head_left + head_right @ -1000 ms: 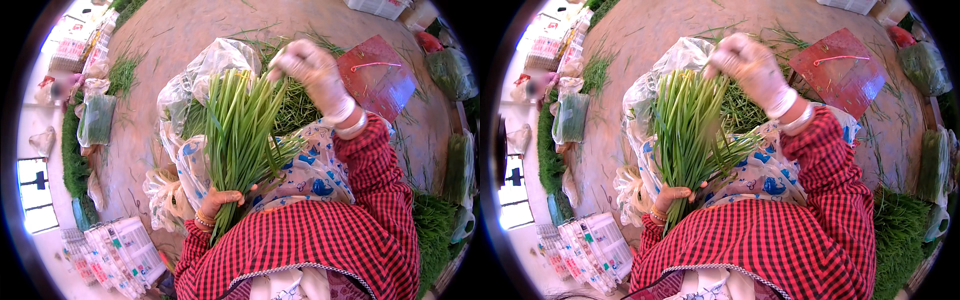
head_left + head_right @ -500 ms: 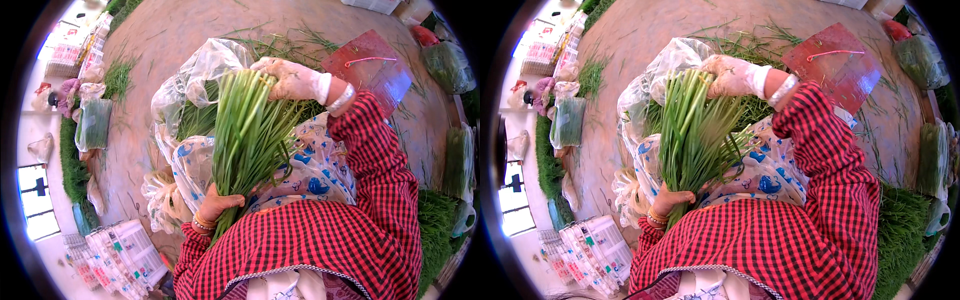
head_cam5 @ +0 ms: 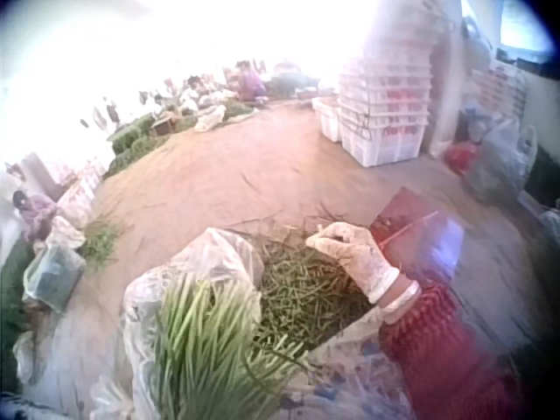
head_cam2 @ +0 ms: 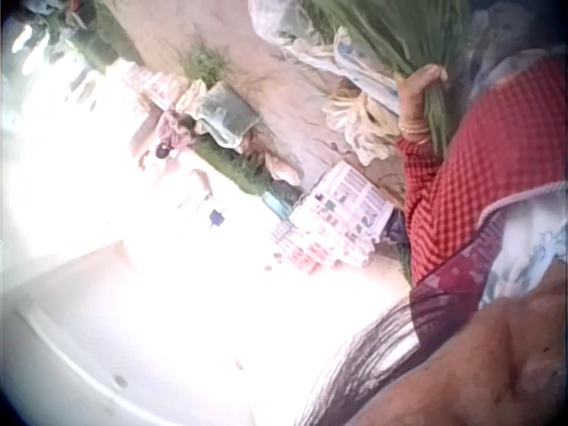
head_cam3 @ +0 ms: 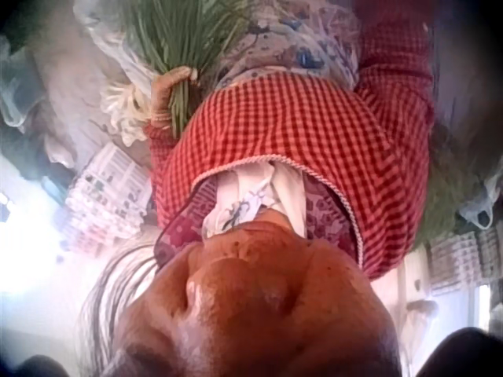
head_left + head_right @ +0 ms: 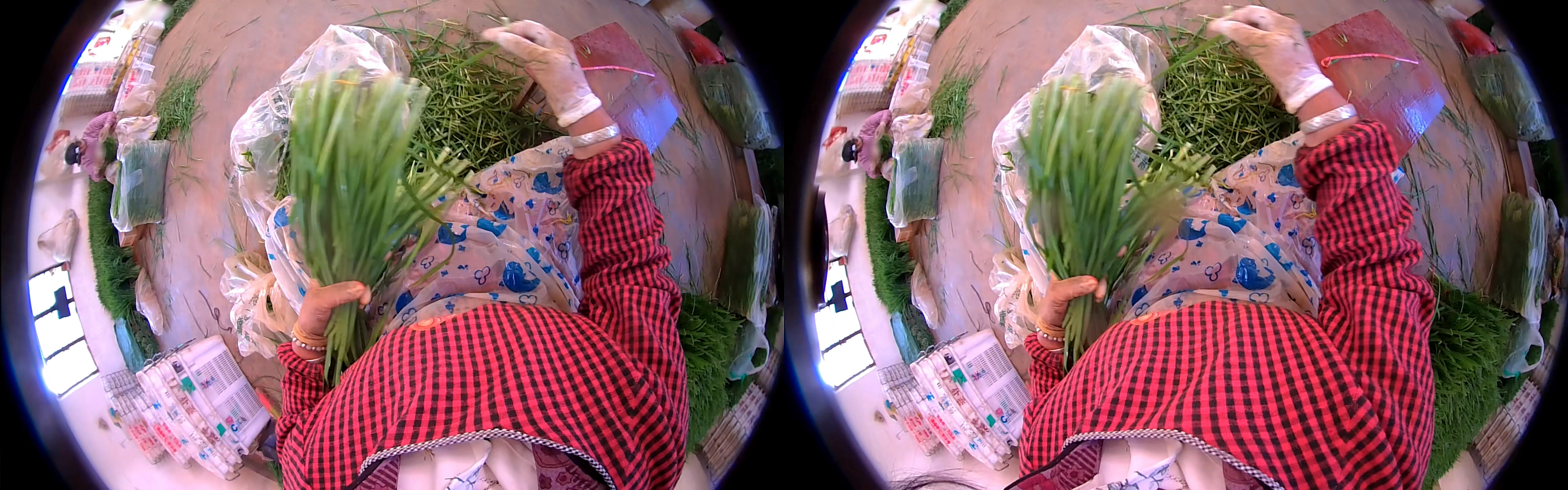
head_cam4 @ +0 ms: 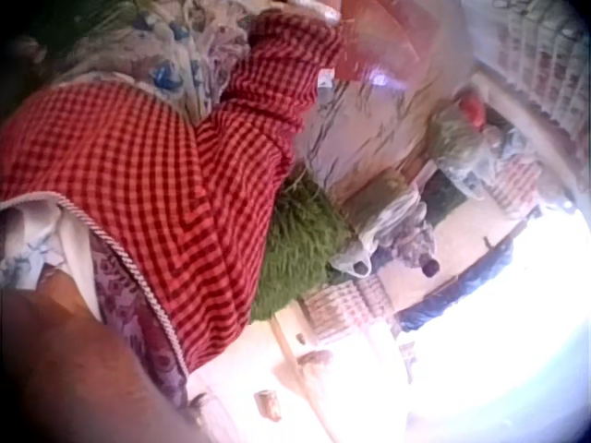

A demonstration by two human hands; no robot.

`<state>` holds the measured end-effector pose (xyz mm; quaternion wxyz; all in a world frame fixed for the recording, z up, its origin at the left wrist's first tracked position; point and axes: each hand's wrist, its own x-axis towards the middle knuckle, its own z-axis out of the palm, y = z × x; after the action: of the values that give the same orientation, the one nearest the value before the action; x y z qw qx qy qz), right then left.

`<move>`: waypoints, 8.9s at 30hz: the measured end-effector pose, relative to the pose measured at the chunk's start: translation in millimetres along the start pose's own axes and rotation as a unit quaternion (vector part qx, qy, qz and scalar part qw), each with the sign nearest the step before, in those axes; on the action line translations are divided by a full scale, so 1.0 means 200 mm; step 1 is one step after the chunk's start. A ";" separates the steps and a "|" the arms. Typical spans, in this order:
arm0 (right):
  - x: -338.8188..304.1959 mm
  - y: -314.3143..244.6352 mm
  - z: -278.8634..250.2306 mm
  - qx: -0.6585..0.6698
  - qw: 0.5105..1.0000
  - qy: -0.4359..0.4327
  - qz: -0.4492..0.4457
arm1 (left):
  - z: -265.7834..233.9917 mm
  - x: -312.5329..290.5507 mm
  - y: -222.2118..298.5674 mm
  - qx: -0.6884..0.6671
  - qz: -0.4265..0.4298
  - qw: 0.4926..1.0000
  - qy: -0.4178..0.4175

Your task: The person gathers bunches of chives by hand, ties them together using red strings, and places the completed bundles into large plastic bags on the floor.

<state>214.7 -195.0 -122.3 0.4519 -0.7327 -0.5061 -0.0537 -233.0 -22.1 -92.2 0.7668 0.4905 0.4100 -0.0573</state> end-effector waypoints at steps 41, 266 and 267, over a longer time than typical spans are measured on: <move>-0.10 -0.33 -0.12 0.662 0.696 -0.060 0.271 | 0.56 0.28 0.69 0.406 0.267 0.844 -0.229; -0.42 1.06 1.18 0.172 0.703 -0.267 0.637 | -0.50 1.03 -1.14 -0.290 -0.223 0.820 0.441; -0.40 1.01 1.23 0.157 0.708 -0.318 0.611 | -0.47 1.00 -1.16 -0.293 -0.237 0.818 0.435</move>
<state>242.3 -90.2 -432.1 0.3066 -0.7742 -0.0630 0.5501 -269.7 -2.3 -410.1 0.5788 0.1044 0.8019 0.1048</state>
